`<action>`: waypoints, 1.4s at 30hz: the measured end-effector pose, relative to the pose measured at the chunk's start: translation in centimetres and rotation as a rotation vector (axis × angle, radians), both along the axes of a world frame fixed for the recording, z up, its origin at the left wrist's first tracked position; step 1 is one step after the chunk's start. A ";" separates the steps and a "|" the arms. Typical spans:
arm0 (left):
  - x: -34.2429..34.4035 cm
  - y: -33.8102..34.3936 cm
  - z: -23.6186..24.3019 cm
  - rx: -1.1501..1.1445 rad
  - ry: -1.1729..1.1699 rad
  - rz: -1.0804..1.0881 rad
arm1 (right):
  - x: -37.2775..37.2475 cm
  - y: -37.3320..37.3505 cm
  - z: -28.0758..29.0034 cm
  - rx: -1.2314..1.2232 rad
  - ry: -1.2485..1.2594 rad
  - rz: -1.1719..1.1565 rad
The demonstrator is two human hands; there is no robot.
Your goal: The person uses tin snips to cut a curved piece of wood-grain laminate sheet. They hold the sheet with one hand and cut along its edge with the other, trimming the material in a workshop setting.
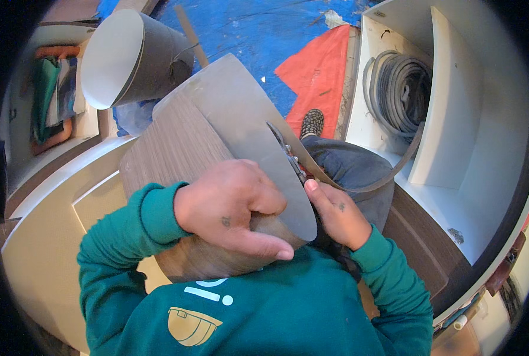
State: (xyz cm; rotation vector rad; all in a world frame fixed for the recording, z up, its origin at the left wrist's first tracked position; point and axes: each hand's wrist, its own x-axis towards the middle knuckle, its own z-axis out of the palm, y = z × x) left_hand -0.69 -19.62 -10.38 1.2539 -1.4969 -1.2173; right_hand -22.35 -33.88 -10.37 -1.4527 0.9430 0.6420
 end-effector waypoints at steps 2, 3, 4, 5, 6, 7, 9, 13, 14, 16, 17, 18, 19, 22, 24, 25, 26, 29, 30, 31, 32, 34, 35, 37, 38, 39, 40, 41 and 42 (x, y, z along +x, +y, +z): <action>-0.9 0.0 -1.1 -0.041 0.045 0.057 | -0.2 0.1 -0.5 0.020 -0.022 -0.025; -1.5 -0.1 -1.7 -0.081 0.087 0.100 | -0.2 0.1 -0.7 0.030 -0.033 -0.035; -1.9 -0.1 -2.1 -0.118 0.129 0.149 | -0.3 -0.1 -0.8 0.033 -0.044 -0.011; -2.1 -0.1 -2.4 -0.110 0.153 0.136 | -0.4 -0.3 -0.9 0.037 -0.054 0.014; -2.2 -0.2 -2.8 -0.103 0.176 0.124 | -0.5 -0.4 -1.0 0.040 -0.065 0.039; -2.1 -0.3 -3.0 -0.098 0.199 0.107 | -0.4 -0.4 -1.1 0.058 -0.055 0.017; -1.6 -0.5 -2.9 0.003 0.214 0.005 | -0.5 -0.4 -1.4 0.093 -0.035 -0.030; -0.9 -0.9 -3.0 0.093 0.238 -0.126 | -0.9 -0.2 -1.9 0.063 0.009 -0.037; -1.0 -0.9 -3.2 0.083 0.241 -0.124 | -1.0 -0.2 -2.0 0.060 0.002 -0.033; -1.2 -1.0 -3.5 0.063 0.246 -0.118 | -1.1 -0.2 -2.2 0.052 -0.013 -0.027; -1.2 -1.0 -3.4 0.068 0.249 -0.119 | -1.1 -0.2 -2.3 0.046 -0.022 -0.026; -1.2 -1.0 -3.3 0.072 0.251 -0.119 | -1.1 -0.1 -2.3 0.040 -0.031 -0.023; -1.1 -0.9 -3.2 0.077 0.252 -0.121 | -0.9 -0.1 -2.2 0.045 -0.043 -0.019; -1.1 -0.8 -3.0 0.114 0.255 -0.129 | 0.2 -0.2 -1.7 0.044 -0.070 0.006; -0.9 -0.7 -2.9 0.129 0.274 -0.132 | 0.7 -0.3 -1.4 0.023 -0.081 0.035; -0.9 -0.7 -2.8 0.136 0.285 -0.132 | 0.8 -0.3 -1.3 -0.020 -0.071 0.063; -0.8 -0.7 -2.7 0.137 0.297 -0.125 | 0.7 -0.3 -1.2 -0.063 -0.061 0.092; -0.8 -0.7 -2.5 0.138 0.316 -0.114 | 1.0 -0.3 -0.8 -0.064 -0.026 0.079; -1.0 -0.7 -2.7 0.139 0.309 -0.117 | 1.1 -0.3 -0.7 -0.044 -0.014 0.058; -1.0 -0.7 -2.8 0.139 0.302 -0.122 | 1.1 -0.4 -0.7 -0.041 -0.025 0.074; -1.0 -0.7 -2.8 0.139 0.303 -0.119 | 1.1 -0.5 -0.7 -0.038 -0.035 0.090; -1.0 -0.6 -2.9 0.137 0.308 -0.114 | 1.0 -0.8 -0.8 -0.020 -0.031 0.118; -1.1 -0.6 -3.0 0.116 0.321 -0.095 | 0.7 -1.0 -1.2 -0.005 -0.016 0.130; -1.4 -0.4 -3.2 0.075 0.345 -0.058 | 0.7 -1.0 -1.4 0.026 -0.001 0.096; -1.5 -0.4 -3.2 0.076 0.341 -0.056 | 0.8 -0.7 -1.4 0.042 -0.001 0.049; -1.6 -0.5 -3.2 0.077 0.337 -0.054 | 1.0 -0.5 -1.5 0.058 -0.001 0.001; -1.6 -0.5 -3.2 0.078 0.332 -0.053 | 1.2 -0.4 -1.4 0.032 -0.017 0.032; -1.6 -0.5 -3.2 0.072 0.329 -0.050 | 1.5 -0.3 -1.4 0.006 -0.033 0.062; -1.5 -0.5 -3.2 0.065 0.327 -0.047 | 1.5 -0.2 -1.4 -0.019 -0.050 0.087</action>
